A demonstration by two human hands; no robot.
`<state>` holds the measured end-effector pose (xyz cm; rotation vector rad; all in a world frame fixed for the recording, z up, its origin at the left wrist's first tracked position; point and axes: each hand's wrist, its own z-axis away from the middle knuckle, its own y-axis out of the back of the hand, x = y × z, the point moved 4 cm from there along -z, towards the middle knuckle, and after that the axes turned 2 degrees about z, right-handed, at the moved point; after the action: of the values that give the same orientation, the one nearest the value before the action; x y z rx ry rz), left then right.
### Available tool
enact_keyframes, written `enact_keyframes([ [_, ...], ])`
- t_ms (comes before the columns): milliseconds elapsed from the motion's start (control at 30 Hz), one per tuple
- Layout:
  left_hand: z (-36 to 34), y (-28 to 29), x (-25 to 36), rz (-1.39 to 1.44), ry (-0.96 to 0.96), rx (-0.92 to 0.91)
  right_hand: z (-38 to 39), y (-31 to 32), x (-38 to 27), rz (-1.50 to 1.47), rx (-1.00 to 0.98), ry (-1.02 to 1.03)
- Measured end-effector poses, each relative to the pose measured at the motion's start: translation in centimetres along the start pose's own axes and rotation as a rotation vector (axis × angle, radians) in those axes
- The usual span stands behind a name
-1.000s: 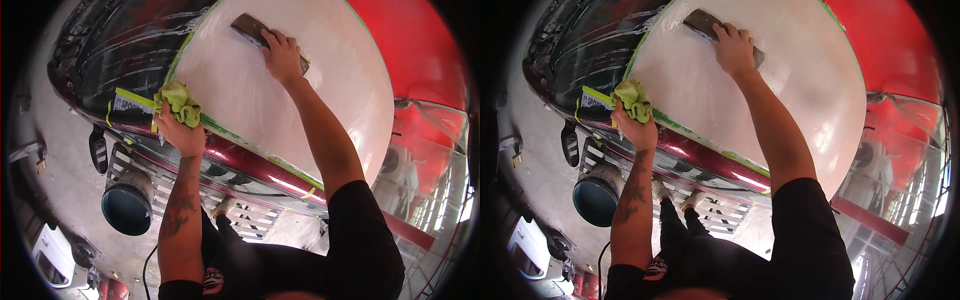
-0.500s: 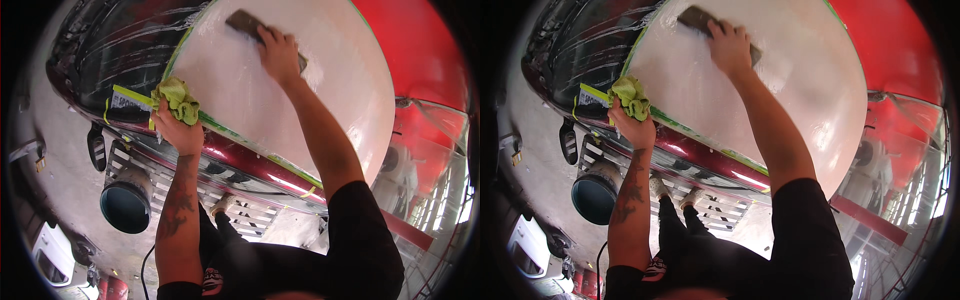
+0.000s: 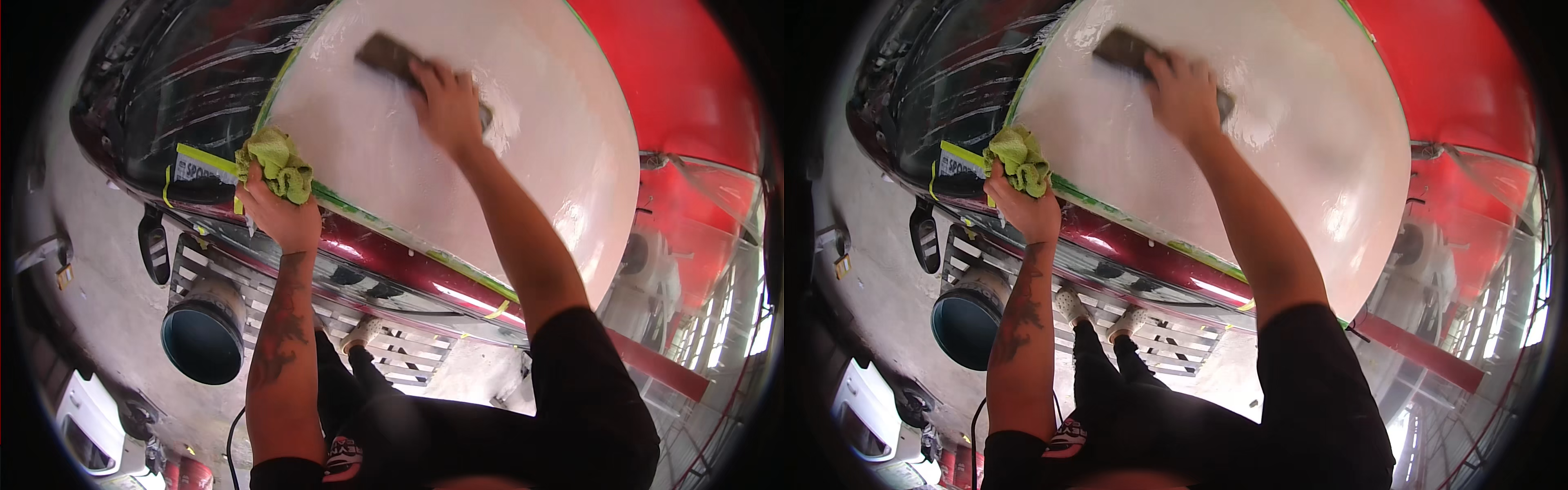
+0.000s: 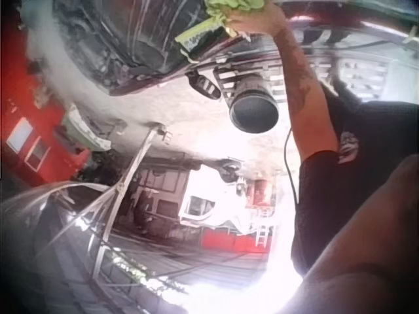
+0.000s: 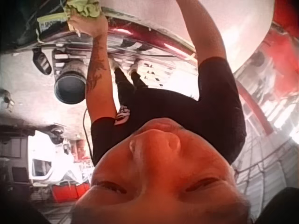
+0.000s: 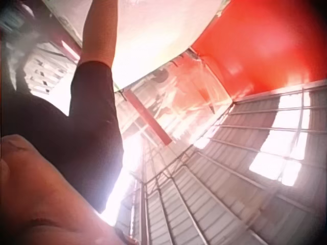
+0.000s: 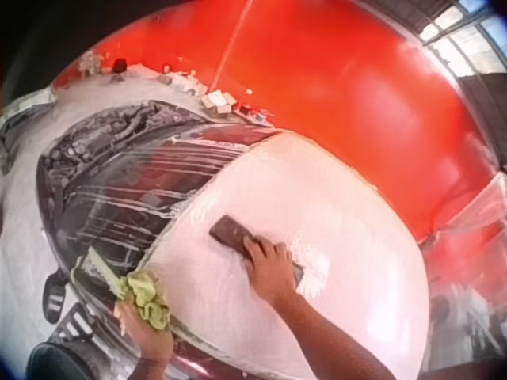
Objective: Sanding the roof of a car using a sanding block and a wet cloth.
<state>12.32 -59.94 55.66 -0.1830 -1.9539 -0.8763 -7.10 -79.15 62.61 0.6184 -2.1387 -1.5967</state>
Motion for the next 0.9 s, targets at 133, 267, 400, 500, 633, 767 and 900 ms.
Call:
enact_keyframes([
  [133, 0.0, -0.3, -0.7, 0.024, -0.005, 0.024, -0.3, -0.8, -0.5, 0.021, -0.002, -0.014],
  [267, 0.2, 0.7, -1.3, -0.042, 0.029, 0.011, 15.7, 3.3, -3.6, -0.062, -0.173, 0.073],
  [400, 0.2, 0.7, -1.1, -0.031, 0.043, 0.006, 16.2, 5.1, -1.7, -0.034, -0.2, 0.257],
  [500, 0.1, -0.3, -0.1, 0.007, 0.014, 0.016, 5.7, 2.4, 1.6, 0.118, -0.132, 0.084],
  [633, -0.1, 0.0, -0.1, 0.004, 0.01, 0.012, 1.0, 1.1, 1.4, 0.14, -0.063, 0.008],
  [767, 0.1, 0.9, -1.6, -0.007, 0.033, 0.025, 14.5, 3.6, -1.3, 0.03, -0.208, 0.065],
  [900, 0.5, 0.3, -1.2, -0.002, 0.045, 0.009, 17.9, 5.6, 0.9, -0.004, -0.236, 0.21],
])
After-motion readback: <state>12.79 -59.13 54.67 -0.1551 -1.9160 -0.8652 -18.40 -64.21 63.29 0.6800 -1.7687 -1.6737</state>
